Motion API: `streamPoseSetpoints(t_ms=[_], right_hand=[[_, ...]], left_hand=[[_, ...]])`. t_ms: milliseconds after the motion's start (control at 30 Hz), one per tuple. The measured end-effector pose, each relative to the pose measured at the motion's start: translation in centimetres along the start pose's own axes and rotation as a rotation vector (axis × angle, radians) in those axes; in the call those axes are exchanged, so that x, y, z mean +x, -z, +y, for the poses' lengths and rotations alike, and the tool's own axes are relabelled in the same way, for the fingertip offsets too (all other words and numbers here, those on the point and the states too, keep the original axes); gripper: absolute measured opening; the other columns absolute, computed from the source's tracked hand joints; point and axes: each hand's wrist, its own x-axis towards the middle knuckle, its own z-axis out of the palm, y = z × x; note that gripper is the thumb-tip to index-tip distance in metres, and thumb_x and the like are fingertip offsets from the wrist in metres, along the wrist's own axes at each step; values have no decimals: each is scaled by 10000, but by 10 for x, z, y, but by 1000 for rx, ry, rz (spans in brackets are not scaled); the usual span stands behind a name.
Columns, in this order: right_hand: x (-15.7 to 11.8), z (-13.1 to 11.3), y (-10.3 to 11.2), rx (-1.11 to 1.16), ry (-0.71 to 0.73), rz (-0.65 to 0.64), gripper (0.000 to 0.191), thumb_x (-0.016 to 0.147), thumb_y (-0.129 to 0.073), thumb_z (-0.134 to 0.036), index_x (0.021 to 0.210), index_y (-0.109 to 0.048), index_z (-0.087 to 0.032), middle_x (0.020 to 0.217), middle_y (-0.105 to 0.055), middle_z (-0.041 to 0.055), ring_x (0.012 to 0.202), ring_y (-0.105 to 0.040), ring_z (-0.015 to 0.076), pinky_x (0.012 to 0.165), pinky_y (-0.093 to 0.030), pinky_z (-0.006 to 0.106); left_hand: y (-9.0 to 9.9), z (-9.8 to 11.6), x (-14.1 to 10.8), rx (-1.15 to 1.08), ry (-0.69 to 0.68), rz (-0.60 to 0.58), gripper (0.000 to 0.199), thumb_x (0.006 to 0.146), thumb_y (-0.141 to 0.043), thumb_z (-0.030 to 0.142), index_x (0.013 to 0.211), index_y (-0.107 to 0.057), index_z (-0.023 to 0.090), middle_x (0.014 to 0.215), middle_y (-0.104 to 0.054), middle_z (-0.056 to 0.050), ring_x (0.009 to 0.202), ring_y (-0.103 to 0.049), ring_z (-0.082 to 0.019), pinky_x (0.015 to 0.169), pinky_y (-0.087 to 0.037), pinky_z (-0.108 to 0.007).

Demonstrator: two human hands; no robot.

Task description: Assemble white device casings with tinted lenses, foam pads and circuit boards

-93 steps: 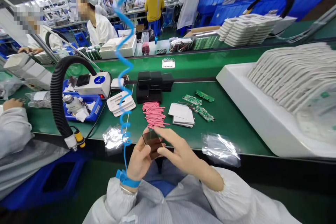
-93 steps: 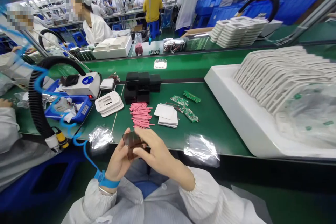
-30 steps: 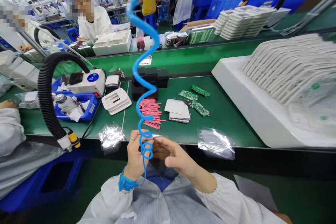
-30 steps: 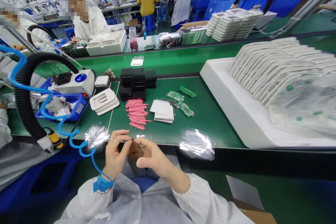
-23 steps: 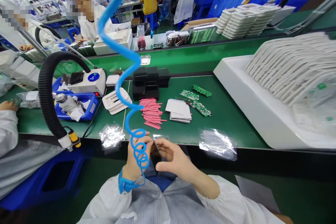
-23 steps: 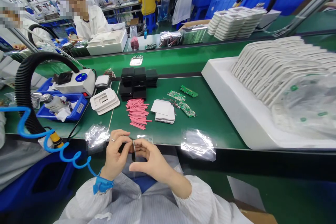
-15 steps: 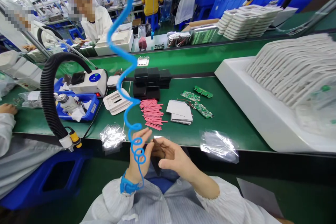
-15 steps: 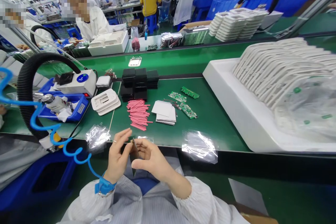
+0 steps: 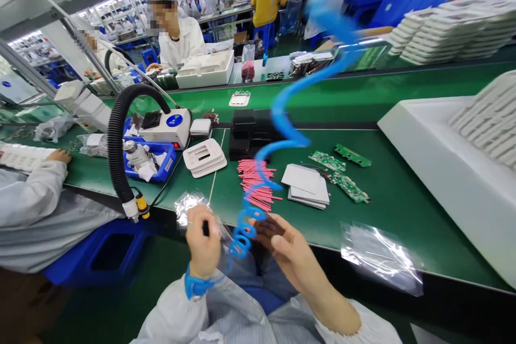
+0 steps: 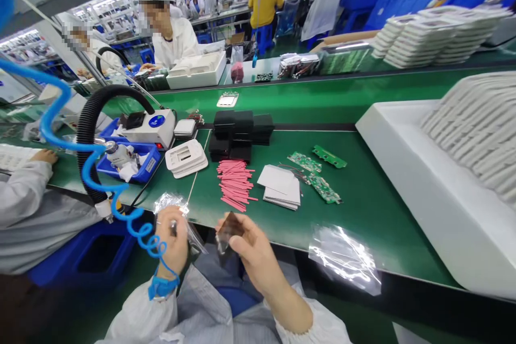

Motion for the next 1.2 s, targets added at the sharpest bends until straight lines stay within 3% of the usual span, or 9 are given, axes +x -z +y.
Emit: streamPoseSetpoints(t_ms=[200,467,667,800,867,933,1000,1067,1200], right_hand=[[-1,-10,19,-31,-12,39,497,652,-719,-511,1042,-622,-219,1030,-669,117,912,-637,260,881,-485,449],[-9,-8,22,-97,32,52,535,646,-710,-529,1072,-615,-220,1006,-667,126,924,-624,278,864,-492,454],[-16,-14,25,-137,71,42,558,657,-693,-537,1121,-600,-241,981,-650,111,902,-614,266,840,-496,432],[-16,-20,26,-166,86,22,559,630,-705,-555,1088,-609,-248,966,-640,108,869,-613,266,819,-492,436],[-13,-27,25,-184,104,-19,571,615,-705,-574,1072,-617,-244,925,-638,105,836,-603,260,797,-488,434],[-9,-37,24,-188,105,-88,603,600,-696,-607,1076,-619,-244,913,-639,105,788,-586,248,766,-483,430],[-5,-48,23,-176,80,-160,648,575,-687,-647,1080,-620,-245,986,-633,115,744,-571,231,728,-477,419],[-2,-57,24,-174,37,-201,669,549,-705,-644,1073,-623,-236,1059,-614,116,723,-565,212,690,-469,391],[1,-64,25,-217,-59,-199,609,571,-745,-541,1058,-619,-198,842,-623,56,693,-553,168,633,-438,305]], left_hand=[[21,-66,35,234,143,55,64,730,-511,160,674,-502,191,734,-495,-75,846,-489,-294,796,-386,-533],[-29,-51,107,116,14,-143,241,754,-562,203,986,-603,154,1196,-544,-171,1203,-417,-332,991,-316,-507],[-42,-56,142,-95,16,-229,54,714,-598,164,727,-644,188,921,-674,-106,1108,-538,-311,966,-378,-461],[-14,-38,128,-241,91,-107,155,810,-529,279,859,-648,192,995,-655,-89,1155,-498,-285,1017,-318,-463],[-1,-19,109,-343,140,-118,212,835,-509,352,802,-634,183,880,-655,-69,985,-582,-251,938,-396,-437],[6,3,83,-493,191,-210,310,870,-448,394,712,-600,175,639,-587,-16,713,-598,-172,835,-458,-391],[6,23,54,-968,442,-421,292,852,-485,422,786,-608,165,457,-403,64,475,-461,-107,738,-465,-367],[3,37,28,-1199,634,-583,287,831,-536,417,773,-606,145,430,-350,84,424,-376,-76,685,-441,-328],[-3,45,1,-1428,816,-665,255,825,-562,387,764,-597,142,407,-297,100,398,-294,-52,641,-398,-278]])
